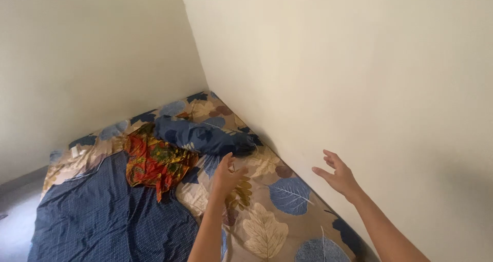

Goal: Organizing pillows and smoothing the bedsheet in a bedroom.

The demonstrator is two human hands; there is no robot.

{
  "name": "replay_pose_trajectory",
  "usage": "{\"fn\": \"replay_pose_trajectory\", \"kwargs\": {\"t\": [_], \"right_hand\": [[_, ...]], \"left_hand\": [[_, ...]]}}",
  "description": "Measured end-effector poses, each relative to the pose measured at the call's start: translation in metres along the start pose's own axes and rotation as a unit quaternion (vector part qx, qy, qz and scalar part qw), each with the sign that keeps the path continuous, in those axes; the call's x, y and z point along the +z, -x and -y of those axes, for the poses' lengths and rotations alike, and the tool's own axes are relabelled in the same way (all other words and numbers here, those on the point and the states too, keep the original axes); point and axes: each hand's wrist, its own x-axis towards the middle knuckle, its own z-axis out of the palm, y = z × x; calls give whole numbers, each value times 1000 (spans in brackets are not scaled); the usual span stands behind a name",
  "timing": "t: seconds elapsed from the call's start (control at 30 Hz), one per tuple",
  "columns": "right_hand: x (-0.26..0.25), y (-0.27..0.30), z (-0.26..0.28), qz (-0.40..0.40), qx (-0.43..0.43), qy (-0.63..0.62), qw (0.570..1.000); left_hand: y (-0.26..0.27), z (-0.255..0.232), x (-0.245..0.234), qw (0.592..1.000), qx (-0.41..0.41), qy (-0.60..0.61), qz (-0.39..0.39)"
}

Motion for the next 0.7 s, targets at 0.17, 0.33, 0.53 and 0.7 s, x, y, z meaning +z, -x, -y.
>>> {"fn": "replay_pose_trajectory", "kwargs": {"t": [0.17, 0.33, 0.53, 0.7], "right_hand": [[29, -2, 26, 18, -3, 27, 999], [57, -16, 24, 45, -12, 29, 999], [77, -35, 51, 85, -45, 14, 995], [83, -69, 50, 122, -81, 27, 989]], "left_hand": [[-15, 38, -22, 1000, -23, -12, -10], [-8, 61, -44, 998, -30, -23, -44], [-11, 83, -65, 996, -33, -10, -78], [-4, 67, -72, 989, -88, -27, -114]]}}
